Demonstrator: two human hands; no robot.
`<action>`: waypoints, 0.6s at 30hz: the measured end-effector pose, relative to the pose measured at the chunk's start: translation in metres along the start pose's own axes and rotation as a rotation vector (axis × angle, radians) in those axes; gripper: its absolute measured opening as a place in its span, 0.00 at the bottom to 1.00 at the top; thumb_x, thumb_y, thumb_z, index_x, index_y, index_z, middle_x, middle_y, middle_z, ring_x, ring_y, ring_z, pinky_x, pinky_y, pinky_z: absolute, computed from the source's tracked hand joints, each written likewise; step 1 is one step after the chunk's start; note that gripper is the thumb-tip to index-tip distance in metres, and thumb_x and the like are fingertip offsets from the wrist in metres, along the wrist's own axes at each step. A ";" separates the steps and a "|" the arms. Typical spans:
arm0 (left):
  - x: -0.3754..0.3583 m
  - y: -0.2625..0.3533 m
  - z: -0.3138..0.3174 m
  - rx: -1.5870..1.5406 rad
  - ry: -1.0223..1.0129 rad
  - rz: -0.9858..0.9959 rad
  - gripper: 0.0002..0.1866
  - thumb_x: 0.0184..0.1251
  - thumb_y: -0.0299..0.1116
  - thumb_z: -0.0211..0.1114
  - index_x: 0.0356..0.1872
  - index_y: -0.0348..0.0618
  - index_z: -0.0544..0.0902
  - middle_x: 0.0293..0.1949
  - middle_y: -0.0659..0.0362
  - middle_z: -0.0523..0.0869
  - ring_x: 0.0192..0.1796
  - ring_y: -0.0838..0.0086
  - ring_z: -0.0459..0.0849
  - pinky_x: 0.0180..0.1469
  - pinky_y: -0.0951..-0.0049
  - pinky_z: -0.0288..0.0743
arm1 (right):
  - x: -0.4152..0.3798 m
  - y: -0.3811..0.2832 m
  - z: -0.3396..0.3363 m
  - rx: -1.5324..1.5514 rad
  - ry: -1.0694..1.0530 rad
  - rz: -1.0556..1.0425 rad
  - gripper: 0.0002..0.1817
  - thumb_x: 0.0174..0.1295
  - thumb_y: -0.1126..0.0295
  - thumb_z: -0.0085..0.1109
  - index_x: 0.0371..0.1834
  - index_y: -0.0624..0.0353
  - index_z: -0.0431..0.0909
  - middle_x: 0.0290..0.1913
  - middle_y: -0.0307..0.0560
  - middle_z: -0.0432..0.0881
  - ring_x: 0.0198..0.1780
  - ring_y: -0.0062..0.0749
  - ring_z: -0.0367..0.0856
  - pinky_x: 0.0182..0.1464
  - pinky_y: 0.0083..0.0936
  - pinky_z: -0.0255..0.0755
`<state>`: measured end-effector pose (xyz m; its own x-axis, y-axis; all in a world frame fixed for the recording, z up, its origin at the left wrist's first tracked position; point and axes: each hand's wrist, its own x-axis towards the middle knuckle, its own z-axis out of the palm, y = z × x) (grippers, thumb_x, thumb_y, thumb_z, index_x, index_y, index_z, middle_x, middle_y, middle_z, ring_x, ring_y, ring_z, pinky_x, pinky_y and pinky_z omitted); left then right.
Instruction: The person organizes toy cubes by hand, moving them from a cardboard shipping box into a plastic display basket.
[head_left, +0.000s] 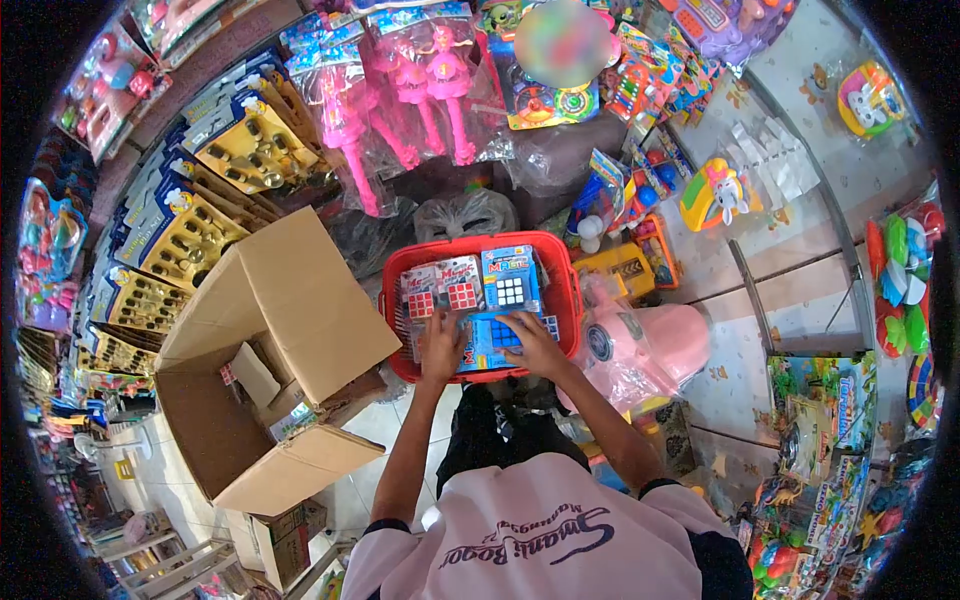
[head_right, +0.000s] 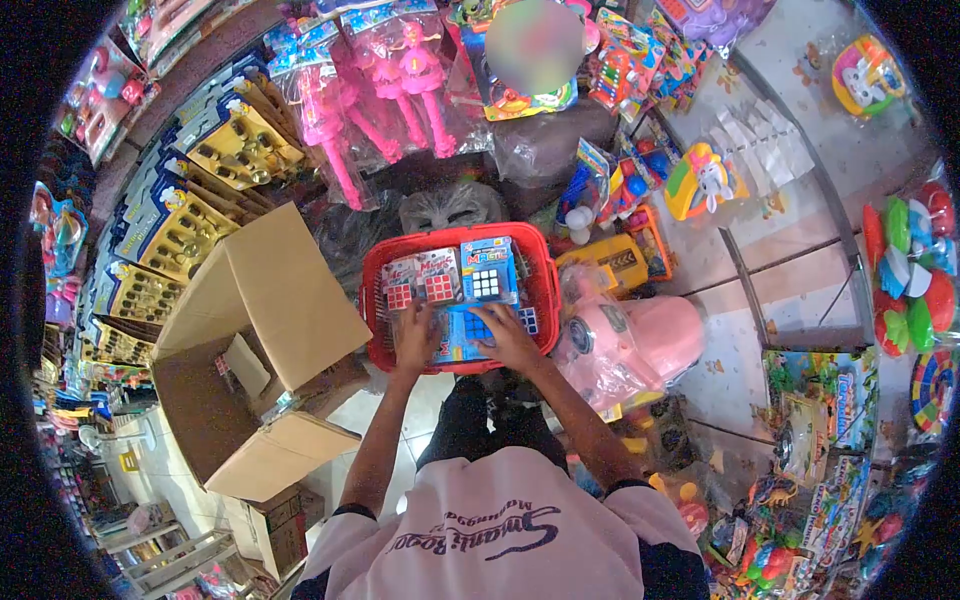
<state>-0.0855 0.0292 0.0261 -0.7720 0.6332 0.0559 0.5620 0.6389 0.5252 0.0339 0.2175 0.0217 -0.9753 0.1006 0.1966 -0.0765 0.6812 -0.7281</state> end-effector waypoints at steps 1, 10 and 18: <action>-0.006 -0.001 0.001 0.012 -0.004 0.028 0.23 0.58 0.32 0.64 0.56 0.47 0.74 0.60 0.44 0.67 0.62 0.49 0.67 0.60 0.53 0.66 | 0.001 0.000 0.002 0.021 0.006 -0.024 0.33 0.50 0.65 0.68 0.62 0.56 0.68 0.55 0.56 0.69 0.57 0.52 0.68 0.59 0.40 0.66; -0.030 -0.035 0.025 -0.055 0.089 -0.014 0.26 0.57 0.33 0.66 0.58 0.43 0.71 0.63 0.41 0.64 0.64 0.44 0.65 0.63 0.52 0.62 | 0.017 -0.016 0.022 0.116 0.014 -0.109 0.28 0.51 0.65 0.68 0.55 0.60 0.68 0.53 0.56 0.72 0.56 0.52 0.70 0.58 0.41 0.65; -0.038 -0.049 0.006 -0.190 0.137 -0.073 0.26 0.56 0.30 0.67 0.57 0.39 0.71 0.64 0.37 0.63 0.65 0.40 0.62 0.64 0.49 0.60 | 0.030 -0.019 0.046 0.167 -0.002 -0.184 0.25 0.50 0.70 0.68 0.50 0.60 0.68 0.53 0.57 0.72 0.56 0.53 0.71 0.58 0.40 0.66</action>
<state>-0.0816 -0.0238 -0.0068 -0.8490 0.5147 0.1196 0.4471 0.5791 0.6818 -0.0029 0.1745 0.0112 -0.9423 -0.0154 0.3345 -0.2856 0.5582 -0.7790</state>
